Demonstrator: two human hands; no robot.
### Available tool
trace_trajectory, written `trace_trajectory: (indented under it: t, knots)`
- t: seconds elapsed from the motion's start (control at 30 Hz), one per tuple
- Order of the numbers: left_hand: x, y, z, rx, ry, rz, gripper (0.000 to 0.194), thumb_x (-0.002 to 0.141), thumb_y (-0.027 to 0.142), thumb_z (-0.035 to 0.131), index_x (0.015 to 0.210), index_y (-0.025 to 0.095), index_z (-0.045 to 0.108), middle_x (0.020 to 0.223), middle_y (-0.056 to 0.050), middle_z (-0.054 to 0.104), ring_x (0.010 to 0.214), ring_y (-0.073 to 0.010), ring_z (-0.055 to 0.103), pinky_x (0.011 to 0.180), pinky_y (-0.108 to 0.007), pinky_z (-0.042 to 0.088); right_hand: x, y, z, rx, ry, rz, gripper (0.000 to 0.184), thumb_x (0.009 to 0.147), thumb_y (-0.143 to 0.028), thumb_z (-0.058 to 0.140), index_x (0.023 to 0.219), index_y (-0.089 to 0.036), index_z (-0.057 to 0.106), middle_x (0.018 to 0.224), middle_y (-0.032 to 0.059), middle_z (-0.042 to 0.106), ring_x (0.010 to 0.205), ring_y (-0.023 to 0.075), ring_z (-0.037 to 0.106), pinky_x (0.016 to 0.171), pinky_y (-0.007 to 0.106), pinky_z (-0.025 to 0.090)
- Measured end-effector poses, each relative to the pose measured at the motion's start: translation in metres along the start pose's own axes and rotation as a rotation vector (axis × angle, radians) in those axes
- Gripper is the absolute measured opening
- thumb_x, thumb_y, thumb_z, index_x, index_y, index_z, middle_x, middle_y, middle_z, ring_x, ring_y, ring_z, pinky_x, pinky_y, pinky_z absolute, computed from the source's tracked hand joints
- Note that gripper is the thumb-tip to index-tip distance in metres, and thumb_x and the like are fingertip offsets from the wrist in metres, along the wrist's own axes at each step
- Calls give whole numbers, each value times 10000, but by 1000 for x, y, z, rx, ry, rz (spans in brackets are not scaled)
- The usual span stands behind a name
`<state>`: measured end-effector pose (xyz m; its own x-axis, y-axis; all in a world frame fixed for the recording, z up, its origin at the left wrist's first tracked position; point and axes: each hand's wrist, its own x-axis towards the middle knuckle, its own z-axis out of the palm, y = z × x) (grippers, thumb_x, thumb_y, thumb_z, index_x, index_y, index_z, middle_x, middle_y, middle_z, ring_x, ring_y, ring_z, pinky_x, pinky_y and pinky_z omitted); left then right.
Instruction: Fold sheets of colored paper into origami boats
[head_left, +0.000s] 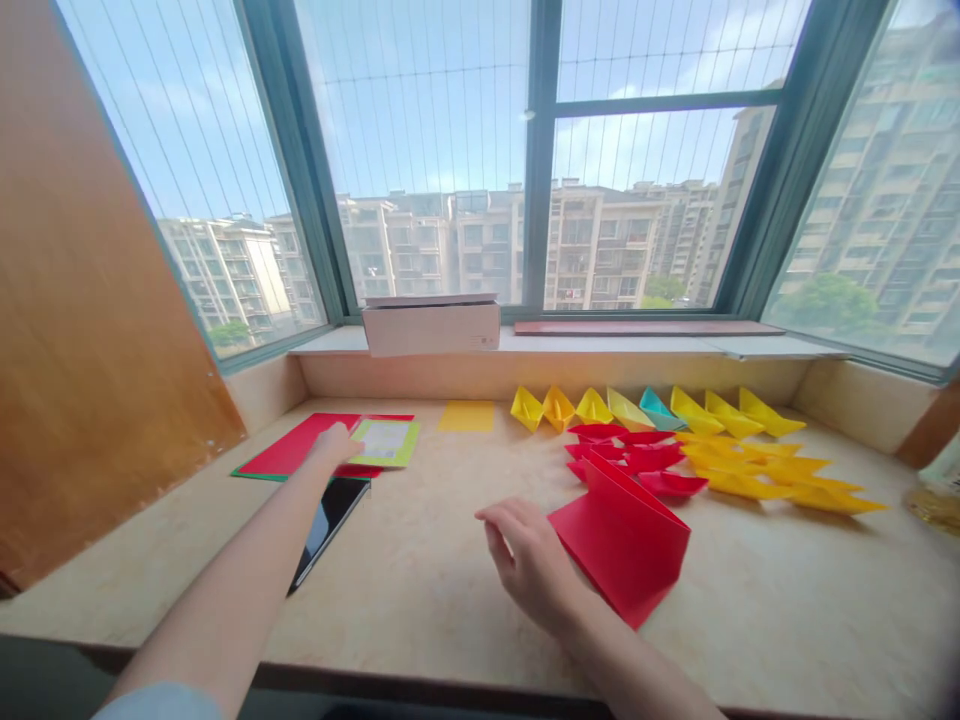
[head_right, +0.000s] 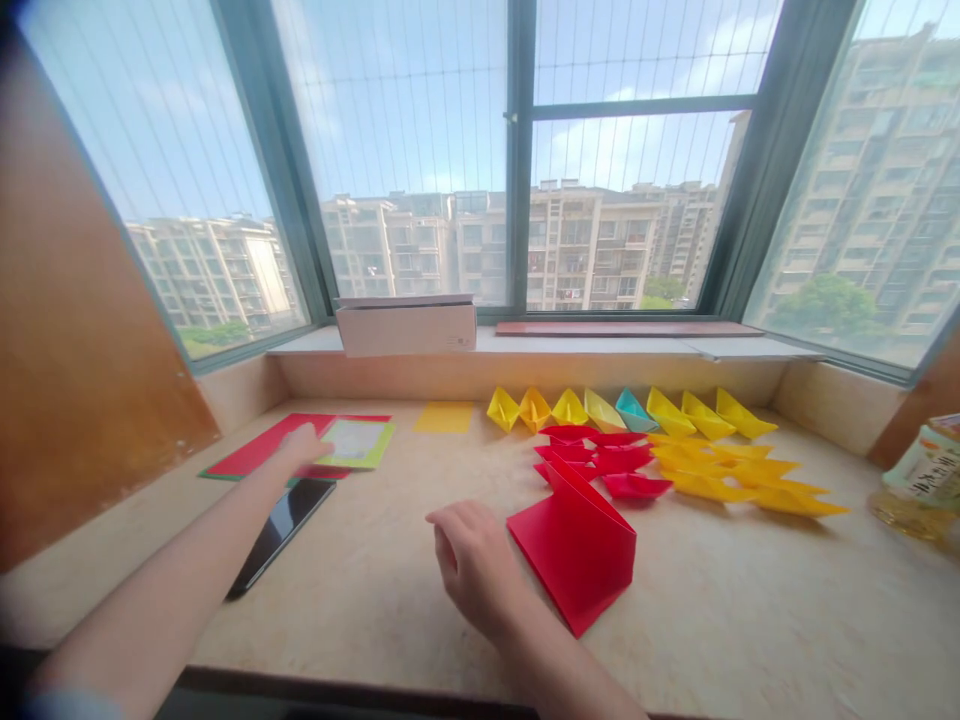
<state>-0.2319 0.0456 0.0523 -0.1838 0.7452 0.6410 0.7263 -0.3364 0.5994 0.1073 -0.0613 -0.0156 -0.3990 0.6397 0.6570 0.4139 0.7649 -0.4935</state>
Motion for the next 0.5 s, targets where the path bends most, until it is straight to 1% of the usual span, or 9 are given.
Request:
trace_trajectory:
  t: [0.1,0.17,0.2,0.23,0.27,0.33,0.4,0.43,0.5]
  knots:
    - [9,-10,15,126,-40,-29,365,934,341,602,1252,166,567,1248,-105,599,1052,-240,625,869,-449,549,-18,-7,-38,-173,59,-195,429,891,-84,510,1265,-276,594,1159,80,706,1088,273,639,926,453,516]
    - [11,-5,34,180,-103,-3,361,933,343,602,1244,163,573,1248,-97,599,1052,-245,626,873,-448,547,-37,-3,-70,-346,172,-201,518,873,-101,564,1345,-313,540,1215,72,689,1166,296,606,996,487,470]
    - [9,2,47,195,-146,23,344,935,338,601,1238,176,577,1247,-99,600,1053,-235,625,875,-438,546,-48,3,-86,-425,244,-143,527,874,-135,591,1365,-315,524,1234,78,680,1189,309,592,1011,501,455]
    - [6,12,61,197,-200,65,346,931,356,601,1215,159,594,1232,-83,609,1049,-257,626,875,-443,546,-58,10,-102,-500,315,-63,525,878,-195,611,1383,-299,509,1273,95,657,1207,327,579,1022,524,441]
    - [1,24,77,189,-259,113,314,928,344,607,1175,151,609,1198,-88,627,1044,-243,628,891,-454,534,-68,20,-116,-567,366,37,542,879,-260,629,1403,-276,489,1313,115,629,1216,344,572,1024,546,433]
    - [-16,55,108,142,-378,225,164,907,278,596,963,157,691,1054,-93,692,1031,-260,638,966,-442,492,-85,41,-137,-616,398,248,642,871,-381,639,1450,-214,416,1348,156,598,1206,368,581,991,563,460]
    - [-40,89,136,75,-482,327,171,901,245,561,981,180,698,1021,-84,715,1014,-245,652,969,-401,490,-98,60,-149,-538,332,474,674,863,-429,625,1449,-190,394,1289,159,639,1148,367,622,923,544,514]
    - [-54,106,147,42,-522,372,200,898,246,558,1033,182,691,1043,-86,718,1031,-242,650,975,-392,485,-103,67,-152,-472,266,570,586,864,-442,617,1379,-202,474,1223,144,681,1084,358,658,868,518,545]
    - [-79,133,162,-16,-585,439,297,893,286,571,1159,179,653,1128,-99,708,1077,-248,638,975,-381,485,-108,76,-153,-291,148,677,353,887,-459,574,1148,-227,627,1072,112,742,950,328,709,785,459,579]
